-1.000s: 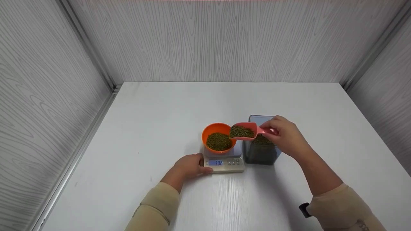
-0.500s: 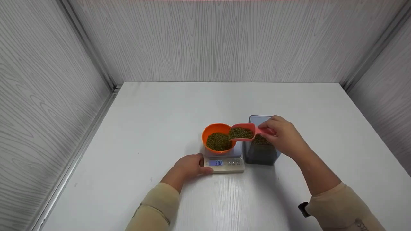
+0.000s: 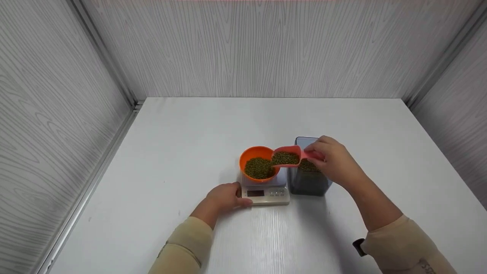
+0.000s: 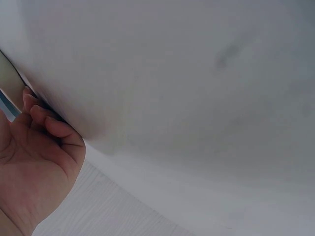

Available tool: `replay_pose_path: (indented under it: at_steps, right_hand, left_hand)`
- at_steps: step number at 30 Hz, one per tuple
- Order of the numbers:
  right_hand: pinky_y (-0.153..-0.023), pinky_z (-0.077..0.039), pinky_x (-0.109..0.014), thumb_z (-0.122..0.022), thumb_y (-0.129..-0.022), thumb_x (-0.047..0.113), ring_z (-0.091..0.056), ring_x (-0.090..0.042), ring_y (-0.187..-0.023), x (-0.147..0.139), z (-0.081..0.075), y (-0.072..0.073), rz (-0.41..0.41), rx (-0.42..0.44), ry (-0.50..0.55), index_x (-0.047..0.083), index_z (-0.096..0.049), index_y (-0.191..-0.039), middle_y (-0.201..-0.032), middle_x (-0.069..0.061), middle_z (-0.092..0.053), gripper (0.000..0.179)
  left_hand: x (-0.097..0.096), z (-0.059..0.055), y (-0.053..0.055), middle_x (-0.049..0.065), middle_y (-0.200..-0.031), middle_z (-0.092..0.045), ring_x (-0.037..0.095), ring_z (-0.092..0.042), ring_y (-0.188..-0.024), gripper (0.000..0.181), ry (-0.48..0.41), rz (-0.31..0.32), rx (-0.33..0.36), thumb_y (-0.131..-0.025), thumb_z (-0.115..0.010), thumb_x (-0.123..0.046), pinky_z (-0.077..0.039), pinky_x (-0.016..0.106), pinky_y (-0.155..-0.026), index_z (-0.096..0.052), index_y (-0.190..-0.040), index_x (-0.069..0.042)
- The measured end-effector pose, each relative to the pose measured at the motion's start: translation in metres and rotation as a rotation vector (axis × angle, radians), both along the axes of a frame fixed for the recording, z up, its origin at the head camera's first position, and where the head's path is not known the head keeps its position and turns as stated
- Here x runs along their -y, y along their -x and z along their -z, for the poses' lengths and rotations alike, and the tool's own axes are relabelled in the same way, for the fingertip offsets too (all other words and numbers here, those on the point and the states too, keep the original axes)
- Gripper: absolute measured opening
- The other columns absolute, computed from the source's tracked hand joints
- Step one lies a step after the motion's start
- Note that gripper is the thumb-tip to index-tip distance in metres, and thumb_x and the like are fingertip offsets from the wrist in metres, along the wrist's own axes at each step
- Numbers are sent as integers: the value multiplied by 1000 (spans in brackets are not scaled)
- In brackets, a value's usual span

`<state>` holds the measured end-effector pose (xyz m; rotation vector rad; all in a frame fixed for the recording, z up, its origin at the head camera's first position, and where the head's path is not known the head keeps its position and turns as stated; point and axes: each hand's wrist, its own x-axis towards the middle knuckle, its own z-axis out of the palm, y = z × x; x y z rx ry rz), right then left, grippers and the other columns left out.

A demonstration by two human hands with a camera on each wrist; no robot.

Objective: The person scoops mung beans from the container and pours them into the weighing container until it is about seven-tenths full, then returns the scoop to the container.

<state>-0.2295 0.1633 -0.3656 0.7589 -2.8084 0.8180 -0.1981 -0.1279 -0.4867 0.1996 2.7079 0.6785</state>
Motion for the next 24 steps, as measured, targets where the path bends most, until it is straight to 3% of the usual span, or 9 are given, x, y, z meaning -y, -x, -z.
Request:
replay_pose_path:
  at_steps: [9, 24]
  right_hand:
    - [-74, -49, -36, -68, -81, 6, -50, -18, -85, 3, 1, 0, -38, -43, -31, 10, -67, -97, -90, -3, -55, 17]
    - [-74, -48, -36, -67, -81, 3, -51, -20, -86, 17, -6, 3, -78, -85, -60, 9, -67, -95, -88, -4, -56, 16]
  left_hand:
    - [-1, 0, 1, 0, -76, -51, 19, -48, -76, 46, 6, -26, 48, -72, -66, -58, -39, 34, -71, -52, -87, -17]
    - [-1, 2, 2, -2, -70, -48, 17, -46, -70, 42, 12, 6, 15, -75, -66, -54, -36, 32, -63, -50, -81, -16]
